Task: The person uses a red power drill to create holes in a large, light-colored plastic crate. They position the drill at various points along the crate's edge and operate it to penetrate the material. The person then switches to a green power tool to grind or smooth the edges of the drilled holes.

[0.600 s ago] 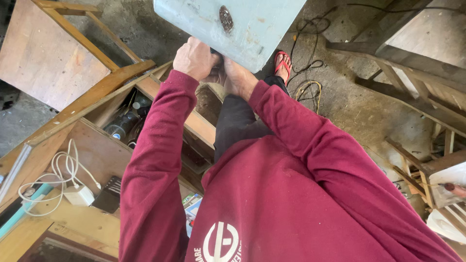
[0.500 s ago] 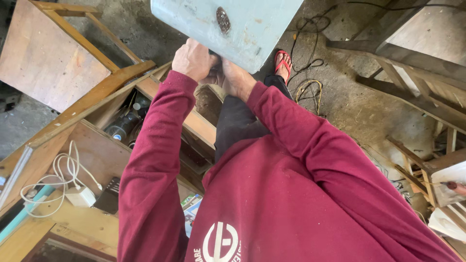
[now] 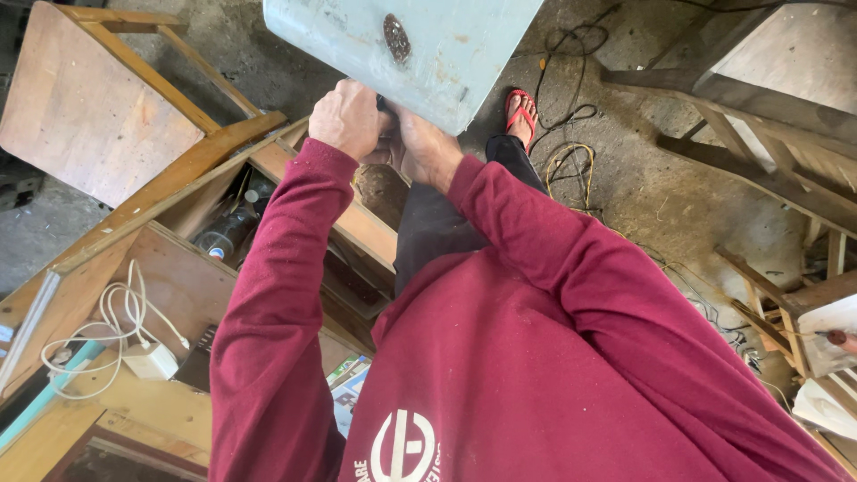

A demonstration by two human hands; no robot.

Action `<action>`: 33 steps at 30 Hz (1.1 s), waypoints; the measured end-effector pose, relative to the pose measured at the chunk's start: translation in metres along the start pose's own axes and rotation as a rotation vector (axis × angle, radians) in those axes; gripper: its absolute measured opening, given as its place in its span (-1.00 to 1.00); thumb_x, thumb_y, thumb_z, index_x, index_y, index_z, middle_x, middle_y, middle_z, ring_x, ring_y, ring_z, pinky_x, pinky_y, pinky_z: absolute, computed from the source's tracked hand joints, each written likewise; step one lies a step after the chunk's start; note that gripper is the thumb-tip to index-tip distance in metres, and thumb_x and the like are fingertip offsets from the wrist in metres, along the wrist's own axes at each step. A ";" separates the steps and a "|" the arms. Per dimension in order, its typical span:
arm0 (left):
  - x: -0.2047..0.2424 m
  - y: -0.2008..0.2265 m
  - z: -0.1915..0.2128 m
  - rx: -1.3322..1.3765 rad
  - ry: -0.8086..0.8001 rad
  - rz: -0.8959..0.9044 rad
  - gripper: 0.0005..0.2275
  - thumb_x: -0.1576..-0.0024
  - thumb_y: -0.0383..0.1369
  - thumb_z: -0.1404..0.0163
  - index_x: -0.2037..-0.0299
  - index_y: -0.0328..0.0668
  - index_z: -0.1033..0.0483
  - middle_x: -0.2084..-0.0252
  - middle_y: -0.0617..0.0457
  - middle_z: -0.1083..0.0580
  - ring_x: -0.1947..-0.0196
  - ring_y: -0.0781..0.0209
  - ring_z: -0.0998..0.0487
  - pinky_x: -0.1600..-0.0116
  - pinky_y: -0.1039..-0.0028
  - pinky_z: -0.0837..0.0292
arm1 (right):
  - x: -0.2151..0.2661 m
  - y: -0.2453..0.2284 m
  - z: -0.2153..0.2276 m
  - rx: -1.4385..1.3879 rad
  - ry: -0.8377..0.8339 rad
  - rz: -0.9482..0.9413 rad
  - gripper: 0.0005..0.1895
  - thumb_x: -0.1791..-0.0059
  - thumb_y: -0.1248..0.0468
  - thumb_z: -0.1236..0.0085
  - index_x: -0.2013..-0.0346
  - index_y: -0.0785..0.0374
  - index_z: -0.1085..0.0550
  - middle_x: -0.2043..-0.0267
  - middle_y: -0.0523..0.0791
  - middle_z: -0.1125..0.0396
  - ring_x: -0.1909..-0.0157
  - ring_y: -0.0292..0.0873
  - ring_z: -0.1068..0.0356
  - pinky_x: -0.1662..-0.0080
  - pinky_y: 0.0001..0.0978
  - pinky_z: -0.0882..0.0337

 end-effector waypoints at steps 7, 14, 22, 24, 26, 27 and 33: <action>0.014 0.008 0.005 0.053 0.066 -0.006 -0.76 -0.05 -0.33 -0.18 0.21 -0.36 -0.53 0.19 -0.34 -0.53 0.20 -0.33 -0.59 0.14 0.01 -0.52 | 0.005 0.006 0.000 -0.040 0.052 -0.055 -0.64 -0.14 0.12 0.28 -0.14 0.23 -0.26 0.17 0.04 -0.45 0.14 0.14 -0.51 0.13 0.13 -0.58; 0.023 0.009 0.001 0.026 0.043 0.032 -0.75 -0.09 -0.33 -0.16 0.15 -0.32 -0.45 0.15 -0.29 -0.51 0.19 -0.33 -0.59 0.16 0.01 -0.52 | 0.006 0.017 0.007 0.003 0.026 -0.101 -0.63 -0.15 0.12 0.32 -0.13 0.27 -0.28 0.13 0.10 -0.42 0.13 0.17 -0.51 0.08 0.12 -0.55; 0.036 0.012 0.004 0.108 0.091 -0.013 -0.53 -0.07 -0.29 -0.17 -0.11 -0.45 -0.39 0.11 -0.35 -0.50 0.20 -0.34 -0.58 0.17 0.02 -0.50 | 0.006 0.026 0.014 0.020 0.062 -0.104 -0.63 -0.16 0.12 0.25 -0.14 0.27 -0.28 0.06 0.08 -0.40 0.10 0.16 -0.51 0.05 0.11 -0.57; 0.032 0.013 0.009 0.154 0.137 -0.021 -0.54 -0.07 -0.29 -0.16 -0.12 -0.45 -0.41 0.10 -0.35 -0.50 0.18 -0.34 -0.58 0.13 0.02 -0.49 | 0.001 0.022 0.014 0.041 0.039 -0.087 -0.61 -0.16 0.09 0.24 -0.16 0.27 -0.28 0.03 0.05 -0.39 0.10 0.13 -0.50 0.09 0.10 -0.57; 0.025 0.011 0.005 0.169 0.086 0.029 -0.63 -0.10 -0.28 -0.15 -0.02 -0.37 -0.47 0.09 -0.32 -0.50 0.14 -0.34 -0.57 0.09 0.01 -0.48 | -0.001 0.014 0.019 0.032 0.076 -0.036 -0.62 -0.14 0.12 0.19 -0.18 0.25 -0.26 0.00 0.04 -0.36 0.09 0.15 -0.49 0.11 0.14 -0.59; 0.022 0.009 0.003 0.175 0.061 0.056 -0.68 -0.12 -0.27 -0.15 0.03 -0.33 -0.50 0.08 -0.31 -0.51 0.12 -0.33 -0.56 0.07 0.01 -0.48 | -0.002 0.011 0.019 0.027 0.092 -0.011 -0.62 -0.13 0.14 0.16 -0.19 0.23 -0.25 -0.01 0.03 -0.34 0.09 0.15 -0.49 0.12 0.16 -0.59; 0.016 0.016 0.002 0.181 0.089 -0.019 -0.76 -0.07 -0.33 -0.14 0.13 -0.32 -0.56 0.09 -0.31 -0.52 0.13 -0.33 -0.57 0.05 0.01 -0.48 | 0.002 0.008 0.022 0.018 0.065 0.009 -0.59 -0.14 0.05 0.14 -0.21 0.17 -0.24 -0.02 0.01 -0.35 0.10 0.12 -0.51 0.16 0.13 -0.61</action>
Point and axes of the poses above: each hand's wrist, its own x-axis away from the middle knuckle, its own z-axis out of the back of the hand, y = z × x, the point moved 8 cm from there along -x, towards the middle knuckle
